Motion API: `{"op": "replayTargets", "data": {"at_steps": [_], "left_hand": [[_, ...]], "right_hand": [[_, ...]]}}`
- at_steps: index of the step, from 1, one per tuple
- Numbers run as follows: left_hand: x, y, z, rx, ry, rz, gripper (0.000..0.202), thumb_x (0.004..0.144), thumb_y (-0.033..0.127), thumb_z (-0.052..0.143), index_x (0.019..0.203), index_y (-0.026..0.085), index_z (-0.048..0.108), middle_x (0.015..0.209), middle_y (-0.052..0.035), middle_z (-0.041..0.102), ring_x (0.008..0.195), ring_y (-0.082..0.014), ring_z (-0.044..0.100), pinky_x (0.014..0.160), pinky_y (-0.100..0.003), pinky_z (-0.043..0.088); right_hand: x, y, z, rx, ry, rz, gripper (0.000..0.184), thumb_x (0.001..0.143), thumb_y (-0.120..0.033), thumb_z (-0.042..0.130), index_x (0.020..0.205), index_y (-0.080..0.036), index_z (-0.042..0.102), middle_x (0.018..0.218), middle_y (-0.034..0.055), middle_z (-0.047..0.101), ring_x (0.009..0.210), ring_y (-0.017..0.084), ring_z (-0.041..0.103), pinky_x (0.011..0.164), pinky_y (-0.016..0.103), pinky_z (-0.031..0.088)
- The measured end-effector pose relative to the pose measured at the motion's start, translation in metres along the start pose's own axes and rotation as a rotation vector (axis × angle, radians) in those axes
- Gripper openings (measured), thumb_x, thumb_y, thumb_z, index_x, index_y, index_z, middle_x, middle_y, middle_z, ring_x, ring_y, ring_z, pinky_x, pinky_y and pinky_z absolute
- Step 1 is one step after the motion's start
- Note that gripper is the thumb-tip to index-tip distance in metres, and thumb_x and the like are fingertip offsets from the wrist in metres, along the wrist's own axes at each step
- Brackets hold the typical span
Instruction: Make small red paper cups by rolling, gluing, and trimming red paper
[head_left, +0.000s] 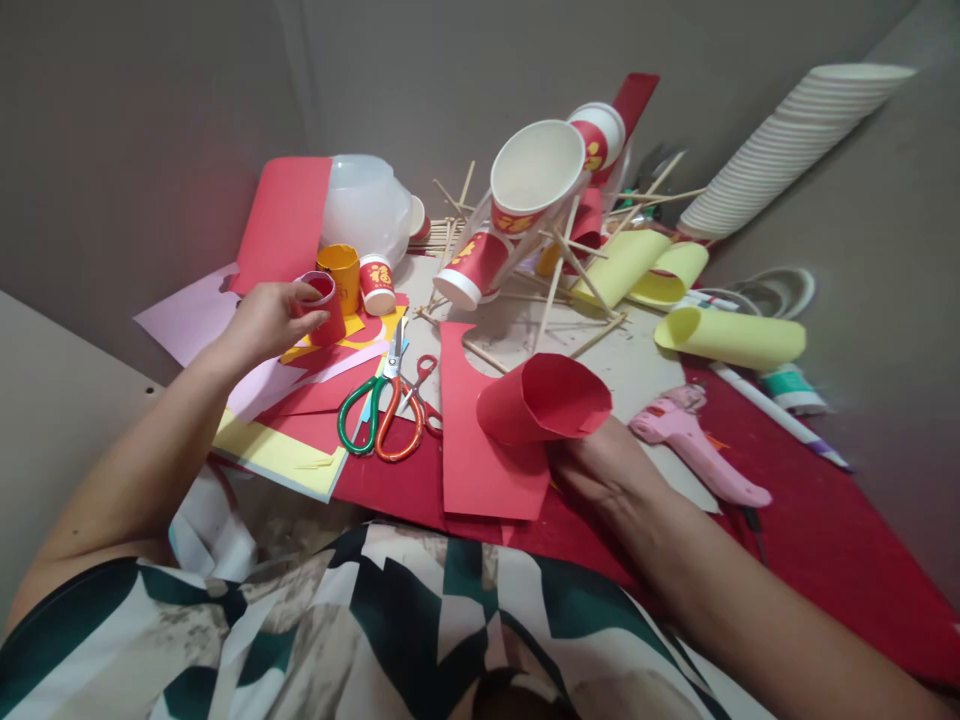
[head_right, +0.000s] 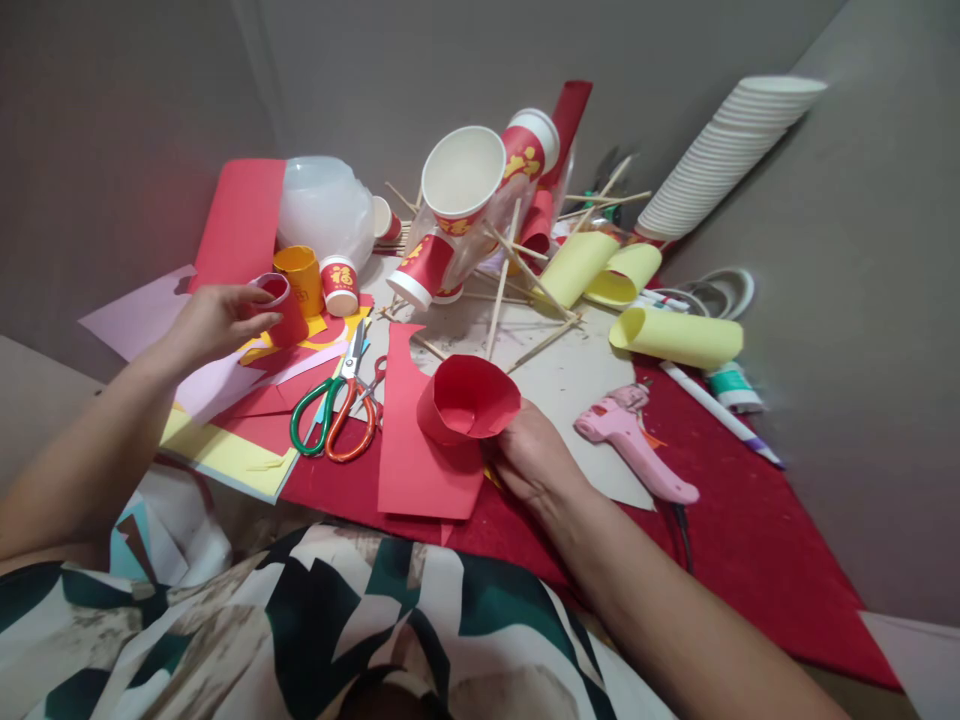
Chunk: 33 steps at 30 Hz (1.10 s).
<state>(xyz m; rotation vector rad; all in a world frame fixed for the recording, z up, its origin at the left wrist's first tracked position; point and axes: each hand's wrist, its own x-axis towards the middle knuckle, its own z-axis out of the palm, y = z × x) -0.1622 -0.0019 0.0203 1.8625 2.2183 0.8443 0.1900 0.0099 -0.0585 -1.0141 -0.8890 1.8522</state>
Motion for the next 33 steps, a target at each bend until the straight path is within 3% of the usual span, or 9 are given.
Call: {"op": "replayTargets", "data": {"at_steps": [3, 9, 13, 16, 22, 24, 29, 31, 33], "left_hand": [[0.003, -0.005, 0.004, -0.042, -0.027, 0.016, 0.008, 0.079, 0.025, 0.073, 0.073, 0.02, 0.074, 0.06, 0.0007, 0.062, 0.056, -0.0126, 0.051, 0.057, -0.025, 0.033], [-0.008, -0.005, -0.018, -0.485, -0.02, -0.022, 0.017, 0.073, 0.031, 0.083, 0.073, 0.017, 0.074, 0.057, 0.0002, 0.065, 0.051, -0.0116, 0.057, 0.052, -0.023, 0.045], [-0.023, 0.004, -0.029, -0.712, -0.136, 0.002, 0.031, 0.069, 0.04, 0.09, 0.073, 0.014, 0.075, 0.056, -0.003, 0.069, 0.051, -0.013, 0.062, 0.053, -0.024, 0.052], [-0.031, 0.014, -0.026, -0.909, -0.234, -0.005, 0.036, 0.066, 0.044, 0.092, 0.072, 0.015, 0.071, 0.055, -0.0012, 0.069, 0.048, -0.013, 0.063, 0.049, -0.023, 0.053], [-0.031, 0.023, -0.012, -1.176, -0.297, -0.044, 0.049, 0.063, 0.044, 0.092, 0.057, 0.016, 0.052, 0.045, 0.006, 0.053, 0.037, -0.0066, 0.053, 0.039, -0.018, 0.047], [-0.028, 0.023, -0.008, -1.224, -0.296, -0.071, 0.048, 0.064, 0.043, 0.092, 0.058, 0.016, 0.052, 0.044, 0.0069, 0.049, 0.037, -0.0049, 0.051, 0.038, -0.015, 0.044], [-0.029, 0.021, -0.001, -1.18, -0.248, -0.114, 0.042, 0.065, 0.044, 0.091, 0.062, 0.017, 0.059, 0.049, 0.0046, 0.056, 0.039, -0.0091, 0.056, 0.042, -0.02, 0.048], [-0.034, 0.025, 0.002, -0.992, -0.181, 0.001, 0.034, 0.073, 0.044, 0.085, 0.068, 0.018, 0.065, 0.055, 0.0024, 0.063, 0.046, -0.0117, 0.061, 0.048, -0.023, 0.053], [-0.042, 0.029, 0.005, -0.666, -0.075, 0.203, 0.021, 0.082, 0.038, 0.078, 0.076, 0.018, 0.071, 0.062, 0.0004, 0.068, 0.053, -0.0117, 0.063, 0.054, -0.023, 0.052]], "right_hand": [[0.0, -0.001, 0.001, 0.01, 0.007, -0.005, 0.021, 0.055, -0.025, 0.084, 0.068, -0.03, 0.068, 0.082, 0.0035, 0.079, 0.101, 0.036, 0.074, 0.076, 0.049, 0.066], [0.002, -0.003, -0.002, 0.033, 0.043, -0.002, 0.032, 0.045, -0.019, 0.089, 0.07, -0.022, 0.07, 0.075, 0.001, 0.078, 0.08, 0.027, 0.074, 0.071, 0.037, 0.064], [0.003, -0.004, -0.003, 0.05, 0.071, -0.015, 0.032, 0.041, -0.016, 0.089, 0.067, -0.02, 0.071, 0.068, -0.0002, 0.075, 0.072, 0.023, 0.072, 0.067, 0.032, 0.062], [0.003, -0.004, -0.003, 0.064, 0.06, -0.021, 0.032, 0.041, -0.014, 0.088, 0.066, -0.02, 0.069, 0.073, 0.0012, 0.077, 0.079, 0.025, 0.073, 0.073, 0.033, 0.063], [0.004, -0.004, -0.004, 0.073, 0.059, -0.016, 0.03, 0.043, -0.012, 0.087, 0.066, -0.019, 0.069, 0.075, 0.0025, 0.077, 0.082, 0.026, 0.073, 0.075, 0.033, 0.062], [0.004, -0.005, -0.004, 0.073, 0.065, -0.013, 0.03, 0.043, -0.01, 0.086, 0.066, -0.018, 0.069, 0.075, 0.0029, 0.078, 0.081, 0.025, 0.073, 0.074, 0.032, 0.062], [0.005, -0.005, -0.006, 0.078, 0.072, -0.025, 0.031, 0.043, -0.01, 0.086, 0.068, -0.018, 0.07, 0.075, 0.0026, 0.078, 0.079, 0.024, 0.073, 0.072, 0.031, 0.062], [0.005, -0.005, -0.006, 0.08, 0.073, -0.026, 0.03, 0.044, -0.012, 0.087, 0.067, -0.019, 0.069, 0.073, 0.002, 0.077, 0.077, 0.024, 0.073, 0.072, 0.031, 0.063], [0.005, -0.005, -0.006, 0.082, 0.066, -0.019, 0.028, 0.046, -0.015, 0.088, 0.066, -0.02, 0.069, 0.071, 0.0018, 0.076, 0.076, 0.023, 0.073, 0.072, 0.032, 0.063]]}}
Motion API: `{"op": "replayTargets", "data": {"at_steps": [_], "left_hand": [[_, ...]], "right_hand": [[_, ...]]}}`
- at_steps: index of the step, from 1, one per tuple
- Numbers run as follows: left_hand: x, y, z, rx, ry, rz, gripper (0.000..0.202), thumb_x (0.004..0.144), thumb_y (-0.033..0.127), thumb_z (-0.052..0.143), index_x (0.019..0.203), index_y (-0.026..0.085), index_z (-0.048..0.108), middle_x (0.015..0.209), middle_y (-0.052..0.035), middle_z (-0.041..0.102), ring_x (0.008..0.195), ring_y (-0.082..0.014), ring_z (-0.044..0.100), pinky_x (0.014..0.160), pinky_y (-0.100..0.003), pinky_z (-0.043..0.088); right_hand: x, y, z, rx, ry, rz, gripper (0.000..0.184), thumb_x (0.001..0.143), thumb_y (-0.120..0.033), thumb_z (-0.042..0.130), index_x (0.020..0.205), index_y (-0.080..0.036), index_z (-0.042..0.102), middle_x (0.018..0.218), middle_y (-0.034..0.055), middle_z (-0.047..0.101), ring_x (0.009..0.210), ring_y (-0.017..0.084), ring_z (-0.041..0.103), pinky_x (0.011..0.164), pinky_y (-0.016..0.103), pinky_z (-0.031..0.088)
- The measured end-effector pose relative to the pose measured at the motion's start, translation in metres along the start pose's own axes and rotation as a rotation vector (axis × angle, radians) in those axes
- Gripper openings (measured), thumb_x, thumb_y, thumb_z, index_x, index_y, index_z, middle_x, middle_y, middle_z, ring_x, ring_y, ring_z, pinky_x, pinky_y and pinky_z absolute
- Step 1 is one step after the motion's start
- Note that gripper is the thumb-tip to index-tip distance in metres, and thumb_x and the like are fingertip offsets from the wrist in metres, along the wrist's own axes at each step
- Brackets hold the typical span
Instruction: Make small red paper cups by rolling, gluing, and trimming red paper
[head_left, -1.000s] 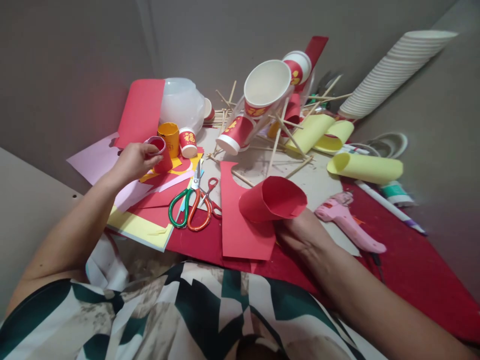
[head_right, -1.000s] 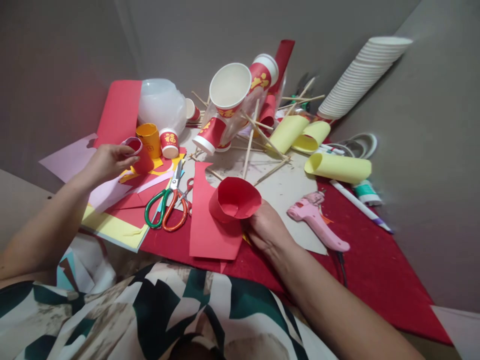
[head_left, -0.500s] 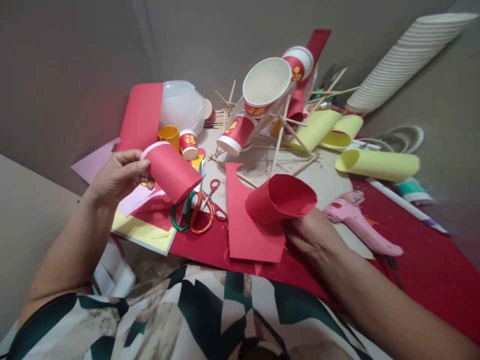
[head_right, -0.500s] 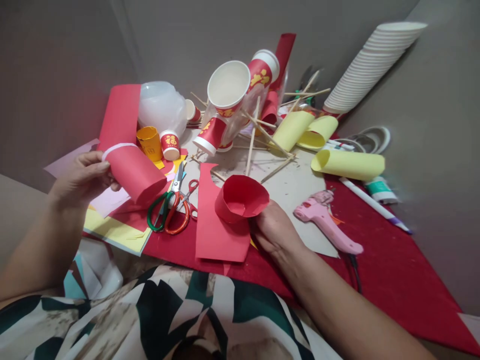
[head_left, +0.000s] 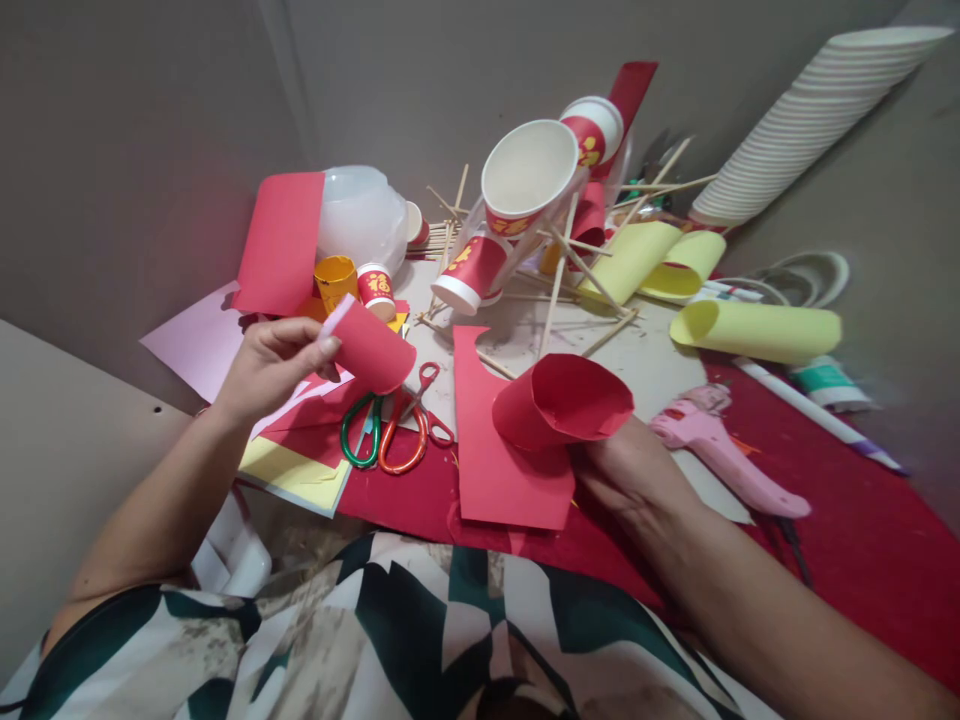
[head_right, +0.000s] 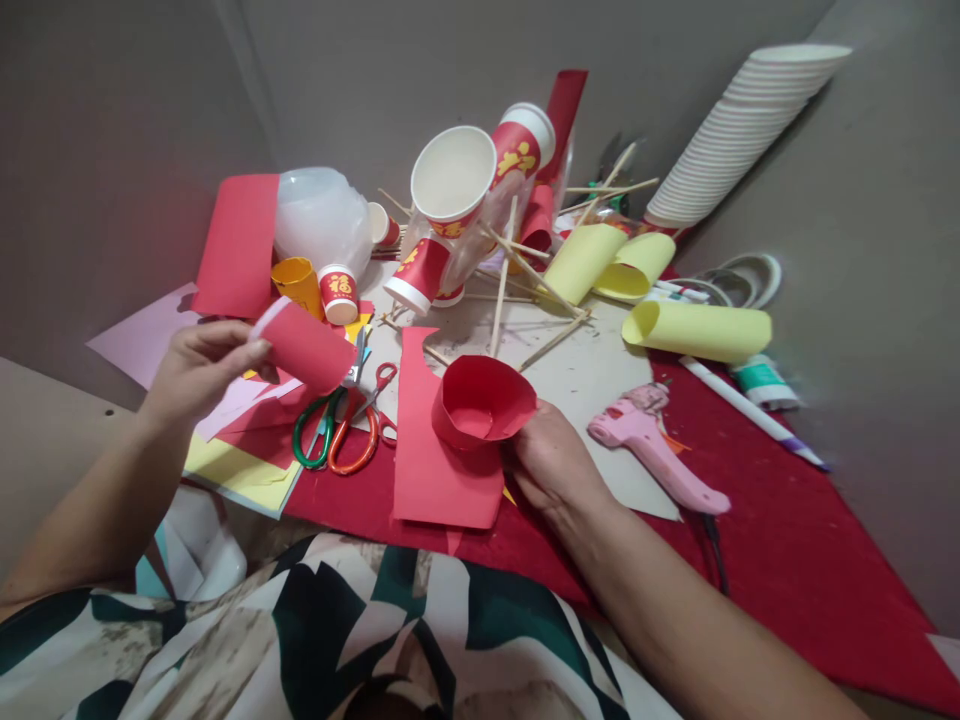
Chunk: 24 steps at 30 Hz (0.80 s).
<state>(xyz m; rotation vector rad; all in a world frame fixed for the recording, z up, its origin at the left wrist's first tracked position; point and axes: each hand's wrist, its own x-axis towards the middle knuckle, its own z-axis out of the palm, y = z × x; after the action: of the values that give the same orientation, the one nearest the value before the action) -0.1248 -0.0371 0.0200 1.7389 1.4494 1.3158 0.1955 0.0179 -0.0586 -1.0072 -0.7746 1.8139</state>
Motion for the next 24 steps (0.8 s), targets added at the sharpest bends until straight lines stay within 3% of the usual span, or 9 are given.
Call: {"op": "replayTargets", "data": {"at_steps": [4, 7, 9, 13, 17, 20, 22, 24], "left_hand": [[-0.012, 0.003, 0.014, 0.781, -0.022, 0.372, 0.019, 0.093, 0.031, 0.061, 0.087, 0.018, 0.074, 0.078, -0.0044, 0.076, 0.058, -0.0124, 0.062, 0.053, -0.025, 0.042], [-0.014, -0.002, 0.021, 1.152, -0.045, 0.348, 0.032, 0.099, 0.036, 0.05, 0.087, 0.019, 0.074, 0.079, -0.0059, 0.077, 0.058, -0.0167, 0.065, 0.05, -0.029, 0.034], [-0.012, -0.006, 0.022, 1.262, -0.046, 0.268, 0.032, 0.1, 0.037, 0.049, 0.087, 0.02, 0.074, 0.081, -0.0054, 0.078, 0.062, -0.0197, 0.068, 0.051, -0.031, 0.033], [-0.008, -0.008, 0.015, 1.223, -0.024, 0.19, 0.027, 0.094, 0.043, 0.062, 0.105, 0.021, 0.074, 0.094, -0.0062, 0.08, 0.069, -0.0218, 0.071, 0.055, -0.032, 0.042], [-0.006, 0.001, -0.003, 1.022, 0.193, 0.262, 0.039, 0.09, 0.051, 0.067, 0.113, 0.02, 0.071, 0.101, -0.0071, 0.079, 0.066, -0.0176, 0.069, 0.064, -0.032, 0.051], [0.001, 0.002, -0.018, 0.892, 0.246, 0.288, 0.051, 0.084, 0.055, 0.073, 0.12, 0.021, 0.069, 0.117, -0.0092, 0.075, 0.097, -0.0241, 0.072, 0.086, -0.038, 0.057], [0.007, -0.004, -0.027, 0.75, 0.2, 0.165, 0.061, 0.079, 0.057, 0.076, 0.128, 0.022, 0.067, 0.129, -0.0105, 0.071, 0.115, -0.0293, 0.068, 0.098, -0.045, 0.055], [0.012, -0.014, -0.033, 0.511, 0.182, -0.01, 0.066, 0.079, 0.06, 0.075, 0.13, 0.02, 0.066, 0.133, -0.0132, 0.069, 0.12, -0.0321, 0.066, 0.103, -0.049, 0.054]], "right_hand": [[-0.001, -0.001, 0.0, 0.008, -0.009, 0.022, 0.025, 0.049, -0.013, 0.086, 0.065, -0.021, 0.068, 0.07, 0.0008, 0.076, 0.077, 0.023, 0.074, 0.073, 0.031, 0.063], [0.0, 0.0, 0.0, 0.012, -0.001, 0.035, 0.025, 0.048, -0.011, 0.084, 0.065, -0.02, 0.069, 0.072, 0.0013, 0.078, 0.077, 0.023, 0.074, 0.072, 0.032, 0.062], [0.0, 0.0, 0.0, 0.012, 0.005, 0.041, 0.024, 0.047, -0.01, 0.084, 0.065, -0.02, 0.069, 0.073, 0.0019, 0.078, 0.077, 0.023, 0.074, 0.071, 0.032, 0.063], [0.001, 0.0, -0.001, 0.0, 0.019, 0.044, 0.024, 0.046, -0.01, 0.083, 0.066, -0.019, 0.072, 0.074, 0.002, 0.078, 0.072, 0.022, 0.073, 0.068, 0.03, 0.062], [0.0, 0.0, -0.002, -0.027, 0.046, 0.046, 0.029, 0.045, -0.01, 0.085, 0.072, -0.018, 0.076, 0.075, 0.002, 0.078, 0.067, 0.02, 0.071, 0.065, 0.028, 0.062], [0.0, 0.001, -0.004, -0.037, 0.063, 0.042, 0.035, 0.044, -0.01, 0.086, 0.077, -0.018, 0.078, 0.079, 0.0022, 0.079, 0.067, 0.018, 0.069, 0.065, 0.026, 0.061], [0.0, 0.001, -0.004, -0.03, 0.064, 0.042, 0.035, 0.044, -0.009, 0.085, 0.077, -0.018, 0.078, 0.083, 0.0026, 0.08, 0.069, 0.019, 0.07, 0.065, 0.026, 0.061], [0.0, 0.001, -0.004, -0.013, 0.06, 0.043, 0.034, 0.044, -0.009, 0.084, 0.075, -0.019, 0.077, 0.086, 0.0033, 0.08, 0.074, 0.021, 0.072, 0.067, 0.028, 0.061]]}}
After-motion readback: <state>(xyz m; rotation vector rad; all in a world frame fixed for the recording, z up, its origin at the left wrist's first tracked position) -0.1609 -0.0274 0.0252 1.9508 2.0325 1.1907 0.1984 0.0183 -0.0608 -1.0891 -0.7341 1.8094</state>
